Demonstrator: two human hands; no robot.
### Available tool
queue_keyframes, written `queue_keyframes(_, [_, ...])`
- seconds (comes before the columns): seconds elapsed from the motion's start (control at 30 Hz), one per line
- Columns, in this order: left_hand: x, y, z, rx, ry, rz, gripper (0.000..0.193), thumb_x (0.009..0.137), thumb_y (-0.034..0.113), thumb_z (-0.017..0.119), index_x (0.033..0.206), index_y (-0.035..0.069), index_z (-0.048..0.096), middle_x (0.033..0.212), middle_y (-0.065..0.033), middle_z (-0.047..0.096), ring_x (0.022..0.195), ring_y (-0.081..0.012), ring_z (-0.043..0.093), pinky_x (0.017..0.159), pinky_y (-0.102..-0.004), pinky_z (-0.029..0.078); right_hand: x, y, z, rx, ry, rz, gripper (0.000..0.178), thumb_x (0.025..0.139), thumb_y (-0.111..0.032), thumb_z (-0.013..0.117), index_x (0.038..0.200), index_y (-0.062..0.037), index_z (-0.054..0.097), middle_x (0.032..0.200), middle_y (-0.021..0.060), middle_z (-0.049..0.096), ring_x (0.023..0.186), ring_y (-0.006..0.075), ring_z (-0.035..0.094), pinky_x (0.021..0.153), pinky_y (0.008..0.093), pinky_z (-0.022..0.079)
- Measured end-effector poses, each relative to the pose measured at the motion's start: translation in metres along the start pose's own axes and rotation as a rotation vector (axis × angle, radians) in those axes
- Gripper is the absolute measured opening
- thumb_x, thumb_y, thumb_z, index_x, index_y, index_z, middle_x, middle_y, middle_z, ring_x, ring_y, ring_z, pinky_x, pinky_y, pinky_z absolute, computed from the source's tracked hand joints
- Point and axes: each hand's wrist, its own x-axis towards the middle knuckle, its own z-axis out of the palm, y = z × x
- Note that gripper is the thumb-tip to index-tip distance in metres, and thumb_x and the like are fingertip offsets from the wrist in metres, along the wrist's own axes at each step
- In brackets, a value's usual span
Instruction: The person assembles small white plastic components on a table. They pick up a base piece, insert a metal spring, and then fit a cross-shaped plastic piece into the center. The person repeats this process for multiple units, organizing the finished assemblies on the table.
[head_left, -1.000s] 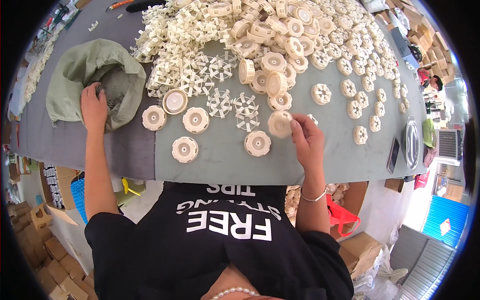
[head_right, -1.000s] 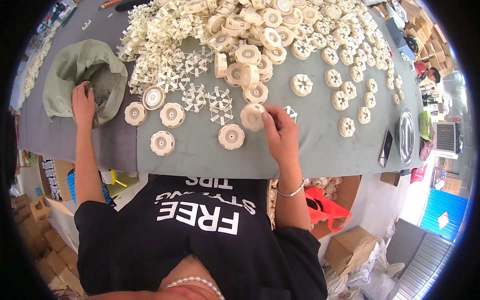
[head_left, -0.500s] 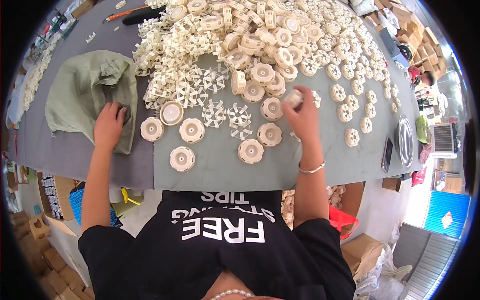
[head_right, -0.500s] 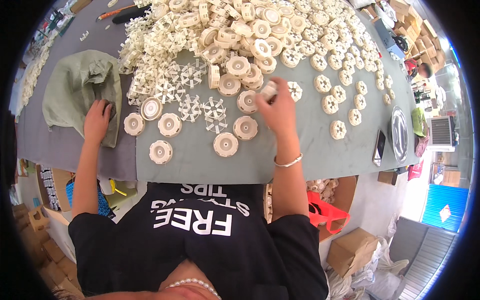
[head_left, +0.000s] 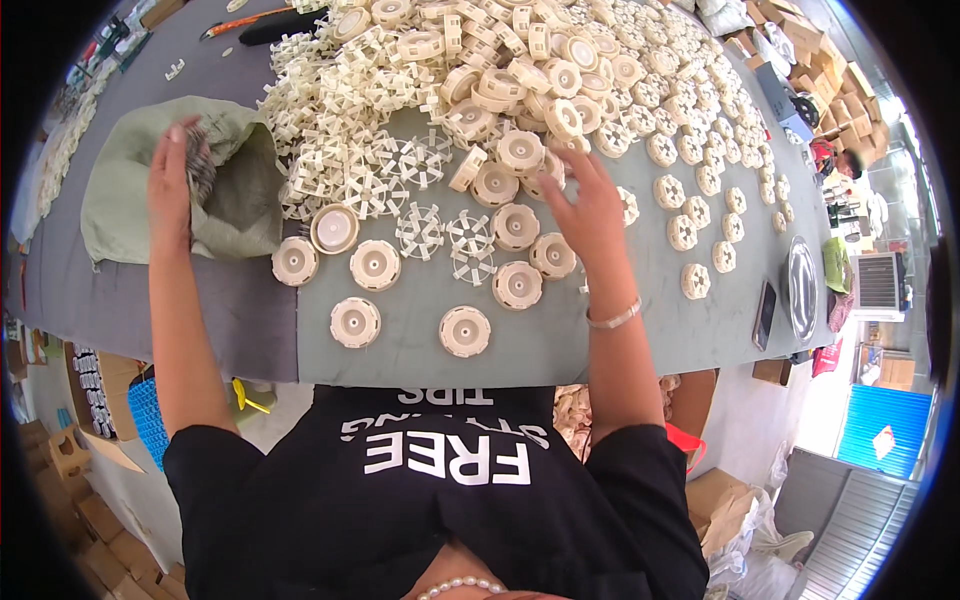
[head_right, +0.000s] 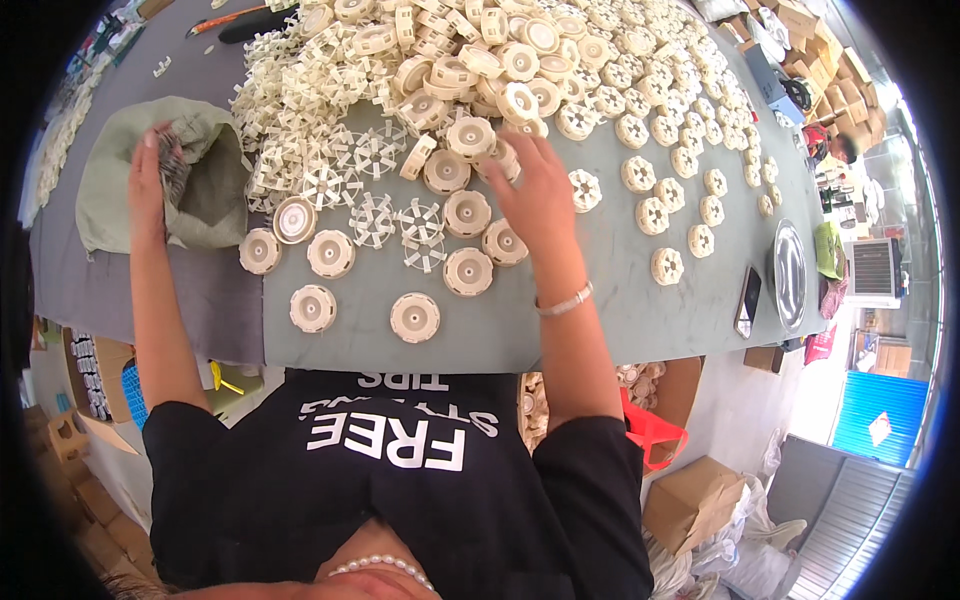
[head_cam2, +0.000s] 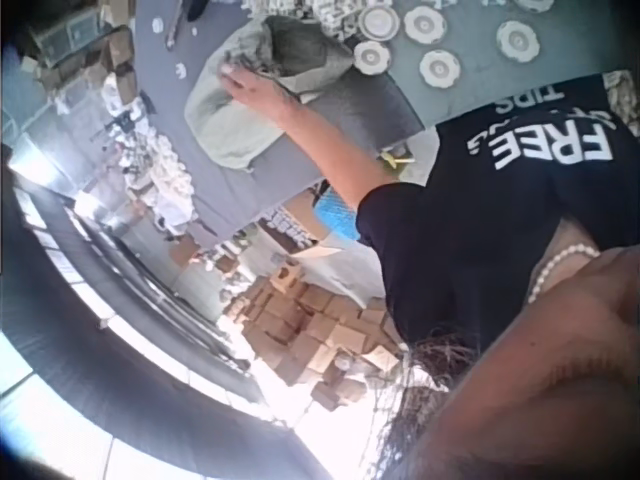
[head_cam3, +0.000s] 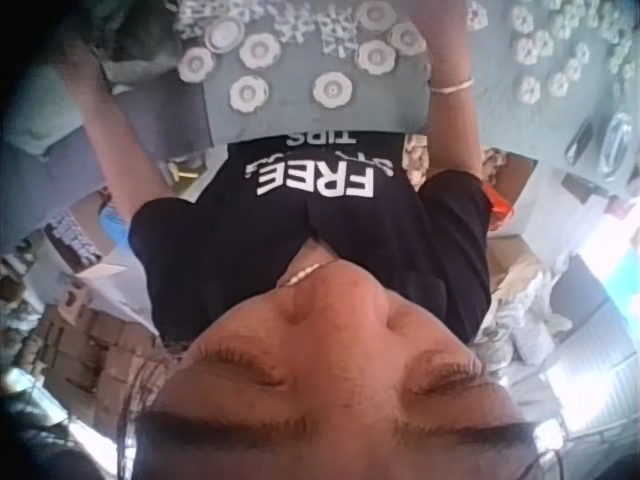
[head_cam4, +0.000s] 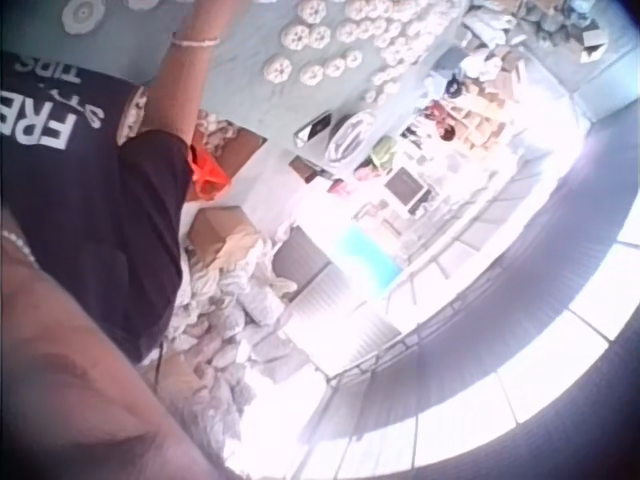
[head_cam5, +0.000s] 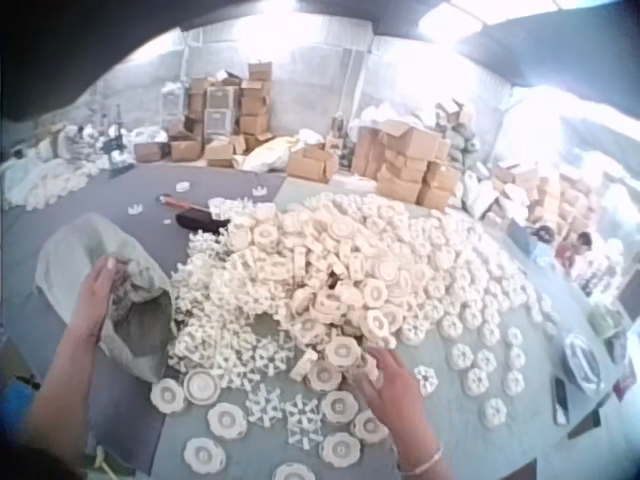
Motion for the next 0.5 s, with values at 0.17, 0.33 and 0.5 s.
queue_keyframes(0.17, [0.007,0.063,0.025,0.403,0.009,0.657,0.030,0.108,0.027,0.065,0.131,0.008,0.070,0.123,-0.0023,0.070,0.117,-0.0163,0.060,0.104,-0.0311,0.046,0.029,0.006,0.025,-0.226,-0.151,-0.062,0.058,0.083,-0.034,0.085,0.136,-0.0204,0.067,0.119,0.0121,0.069,0.109,0.0336,0.064,0.095,0.0458,0.054])
queue_keyframes(0.33, [-0.011,0.106,0.027,0.666,0.208,1.074,0.028,0.107,0.019,0.064,0.129,0.002,0.068,0.125,-0.0060,0.069,0.115,-0.0186,0.061,0.103,-0.0317,0.046,-0.015,0.024,-0.004,0.057,-0.114,-0.007,0.059,0.080,-0.023,0.085,0.136,-0.0168,0.067,0.115,0.0121,0.068,0.107,0.0322,0.066,0.093,0.0434,0.055])
queue_keyframes(0.5, [-0.004,0.105,0.042,-0.330,0.257,0.641,0.039,0.112,0.026,0.052,0.131,-0.006,0.063,0.125,-0.0143,0.069,0.107,-0.0246,0.064,0.096,-0.0356,0.050,-0.045,0.039,-0.023,0.052,0.151,0.206,0.054,0.081,-0.017,0.084,0.133,-0.0117,0.068,0.115,0.0096,0.068,0.105,0.0252,0.068,0.092,0.0379,0.056])
